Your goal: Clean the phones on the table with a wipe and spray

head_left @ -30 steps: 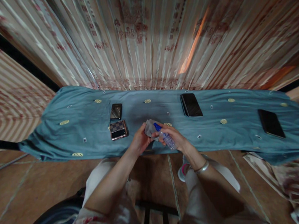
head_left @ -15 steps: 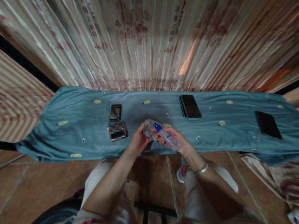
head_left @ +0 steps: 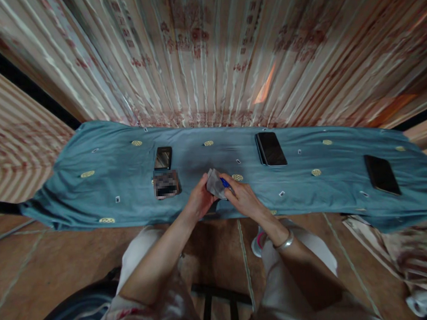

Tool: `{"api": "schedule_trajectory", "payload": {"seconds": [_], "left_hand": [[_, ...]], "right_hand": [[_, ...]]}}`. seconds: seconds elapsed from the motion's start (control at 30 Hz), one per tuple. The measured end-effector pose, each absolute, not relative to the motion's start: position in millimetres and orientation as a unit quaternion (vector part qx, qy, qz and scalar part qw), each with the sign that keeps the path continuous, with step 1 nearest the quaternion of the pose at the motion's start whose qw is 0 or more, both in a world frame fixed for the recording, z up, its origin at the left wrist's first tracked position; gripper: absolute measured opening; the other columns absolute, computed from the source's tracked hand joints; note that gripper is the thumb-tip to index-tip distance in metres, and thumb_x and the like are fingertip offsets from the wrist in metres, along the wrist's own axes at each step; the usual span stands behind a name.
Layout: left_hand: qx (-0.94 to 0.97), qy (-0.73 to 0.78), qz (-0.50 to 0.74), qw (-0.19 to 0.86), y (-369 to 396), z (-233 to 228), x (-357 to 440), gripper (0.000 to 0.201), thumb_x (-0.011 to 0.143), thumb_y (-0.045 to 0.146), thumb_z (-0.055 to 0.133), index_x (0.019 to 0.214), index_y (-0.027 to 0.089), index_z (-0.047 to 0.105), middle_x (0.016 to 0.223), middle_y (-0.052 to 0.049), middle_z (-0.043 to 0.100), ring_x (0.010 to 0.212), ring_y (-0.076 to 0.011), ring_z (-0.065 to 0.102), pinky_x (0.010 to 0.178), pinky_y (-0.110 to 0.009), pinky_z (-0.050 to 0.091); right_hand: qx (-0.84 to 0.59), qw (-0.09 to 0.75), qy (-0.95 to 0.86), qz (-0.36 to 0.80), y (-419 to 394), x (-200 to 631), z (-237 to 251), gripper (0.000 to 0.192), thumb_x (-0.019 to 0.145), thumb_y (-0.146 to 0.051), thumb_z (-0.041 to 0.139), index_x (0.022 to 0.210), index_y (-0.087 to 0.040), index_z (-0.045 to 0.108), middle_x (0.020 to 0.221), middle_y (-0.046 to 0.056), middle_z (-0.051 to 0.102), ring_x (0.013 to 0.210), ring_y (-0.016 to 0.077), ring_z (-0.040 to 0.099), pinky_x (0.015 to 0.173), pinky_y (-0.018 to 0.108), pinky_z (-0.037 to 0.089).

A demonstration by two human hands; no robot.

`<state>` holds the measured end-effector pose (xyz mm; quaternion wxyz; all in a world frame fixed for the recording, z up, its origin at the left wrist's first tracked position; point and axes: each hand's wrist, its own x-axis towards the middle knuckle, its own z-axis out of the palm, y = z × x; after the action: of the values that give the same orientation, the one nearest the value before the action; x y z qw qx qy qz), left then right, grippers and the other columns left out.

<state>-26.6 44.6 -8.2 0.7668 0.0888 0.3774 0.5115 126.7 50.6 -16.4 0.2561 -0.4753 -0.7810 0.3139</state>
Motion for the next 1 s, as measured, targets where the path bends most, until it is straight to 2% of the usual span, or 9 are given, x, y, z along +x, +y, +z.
{"api": "schedule_trajectory", "payload": {"seconds": [0.3,0.47,0.57,0.63,0.73,0.83,0.9,1.0], "left_hand": [[0.094,0.370,0.501,0.776,43,-10,-28,0.036,0.097,0.036,0.036,0.095,0.016,0.066,0.089,-0.005,0.070,0.079,-0.0139,0.065,0.075,-0.026,0.052],[0.092,0.367,0.511,0.772,45,-10,-30,0.037,0.097,0.036,0.036,0.096,0.015,0.066,0.089,-0.006,0.070,0.078,-0.0152,0.066,0.074,-0.028,0.053],[0.076,0.382,0.519,0.761,46,-10,-33,0.034,0.097,0.032,0.037,0.093,0.014,0.066,0.087,-0.006,0.070,0.075,-0.0154,0.066,0.070,-0.028,0.054],[0.071,0.393,0.527,0.750,46,-11,-35,0.028,0.096,0.027,0.041,0.092,0.015,0.066,0.086,-0.006,0.070,0.073,-0.0146,0.066,0.068,-0.027,0.054],[0.085,0.401,0.542,0.733,45,-16,-37,0.020,0.092,0.021,0.047,0.095,0.014,0.067,0.089,-0.006,0.071,0.075,-0.0149,0.067,0.068,-0.028,0.055],[0.097,0.399,0.545,0.731,42,-23,-38,0.019,0.088,0.019,0.054,0.102,0.014,0.066,0.090,-0.007,0.071,0.075,-0.0160,0.068,0.071,-0.031,0.056],[0.105,0.384,0.541,0.741,40,-26,-38,0.025,0.087,0.020,0.057,0.110,0.015,0.064,0.095,-0.008,0.072,0.080,-0.0180,0.069,0.076,-0.034,0.057],[0.101,0.375,0.535,0.750,37,-24,-36,0.033,0.088,0.021,0.055,0.120,0.016,0.059,0.102,-0.010,0.072,0.086,-0.0196,0.070,0.081,-0.036,0.057]], "right_hand": [[-0.487,0.234,-0.787,0.298,51,125,-15,0.045,0.087,-0.022,0.042,0.131,-0.017,0.051,0.108,0.012,0.069,0.094,0.0272,0.064,0.087,0.040,0.047],[-0.483,0.308,-0.734,0.366,53,131,-12,0.047,0.086,-0.023,0.047,0.133,-0.024,0.052,0.108,0.006,0.069,0.096,0.0248,0.065,0.090,0.039,0.047],[-0.507,0.326,-0.712,0.361,62,146,-17,0.055,0.085,-0.028,0.052,0.140,-0.024,0.046,0.110,0.008,0.069,0.098,0.0274,0.065,0.092,0.041,0.047],[-0.546,0.300,-0.713,0.322,69,159,-24,0.066,0.084,-0.030,0.054,0.146,-0.021,0.035,0.110,0.011,0.069,0.097,0.0311,0.066,0.092,0.046,0.046],[-0.588,0.251,-0.726,0.253,76,175,-34,0.067,0.086,-0.028,0.051,0.147,-0.015,0.031,0.114,0.017,0.068,0.104,0.0345,0.063,0.094,0.049,0.043],[-0.604,0.244,-0.740,0.170,76,180,-37,0.061,0.084,-0.025,0.052,0.143,-0.012,0.039,0.134,0.023,0.055,0.124,0.0376,0.050,0.103,0.056,0.034],[-0.597,0.281,-0.737,0.144,73,177,-34,0.054,0.086,-0.028,0.051,0.137,-0.013,0.046,0.143,0.022,0.046,0.133,0.0375,0.041,0.108,0.059,0.027],[-0.551,0.366,-0.711,0.239,65,162,-29,0.043,0.091,-0.038,0.048,0.128,-0.020,0.055,0.135,0.015,0.055,0.128,0.0310,0.048,0.109,0.052,0.033]]}}
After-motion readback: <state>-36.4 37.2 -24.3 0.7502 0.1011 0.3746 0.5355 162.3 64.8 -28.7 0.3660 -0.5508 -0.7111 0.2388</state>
